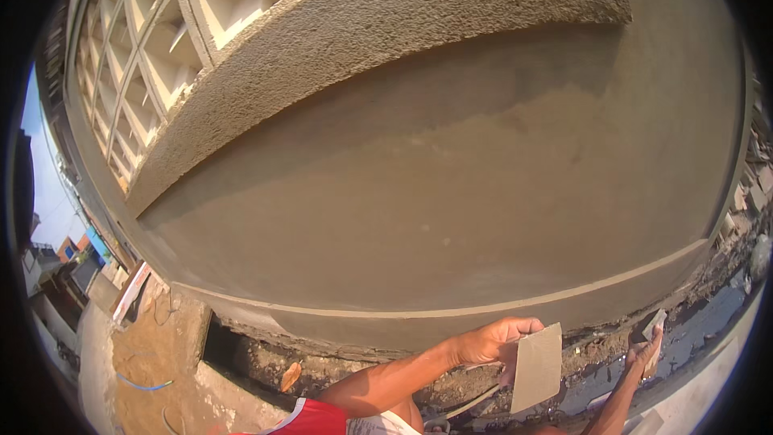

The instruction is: The person smooths a freshly plastered wall using a small rectangular trowel and a larger flat trowel. They repeatedly scrape and level the surface along a vertical line, occasionally switching tools and adjusting grip to refine the finish.

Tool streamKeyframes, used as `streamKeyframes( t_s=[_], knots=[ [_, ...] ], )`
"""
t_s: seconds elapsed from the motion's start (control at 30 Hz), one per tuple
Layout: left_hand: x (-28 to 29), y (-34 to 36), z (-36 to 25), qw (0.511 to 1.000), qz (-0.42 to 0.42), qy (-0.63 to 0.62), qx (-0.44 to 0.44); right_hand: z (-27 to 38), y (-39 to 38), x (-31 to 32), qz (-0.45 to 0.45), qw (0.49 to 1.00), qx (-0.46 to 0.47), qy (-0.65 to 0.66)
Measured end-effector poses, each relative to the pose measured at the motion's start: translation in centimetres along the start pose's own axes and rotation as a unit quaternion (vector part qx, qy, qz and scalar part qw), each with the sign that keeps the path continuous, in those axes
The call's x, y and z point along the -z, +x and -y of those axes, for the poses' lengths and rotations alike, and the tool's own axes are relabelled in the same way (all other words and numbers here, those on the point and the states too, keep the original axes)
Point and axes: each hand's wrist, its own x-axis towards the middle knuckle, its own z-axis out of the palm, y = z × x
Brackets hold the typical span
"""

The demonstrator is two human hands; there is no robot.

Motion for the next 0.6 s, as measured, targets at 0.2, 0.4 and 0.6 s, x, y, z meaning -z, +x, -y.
streamKeyframes(
  t_s=[0.2, 0.4, 0.6],
  knots=[
    [1.3, -1.1, 0.2, 0.985, -0.171, -0.006, -0.031, -0.4, -0.2, -1.1, -0.067, 0.997, 0.043, -0.006],
    [2.6, -1.8, 2.6, 0.969, -0.238, 0.018, -0.067, 0.4, -0.5, 5.6, -0.118, 0.987, -0.002, -0.106],
    [4.9, -5.5, -5.1, 0.936, -0.283, 0.145, -0.152, -2.9, -3.1, -4.6, -0.046, 0.961, 0.063, -0.266]
  ],
)
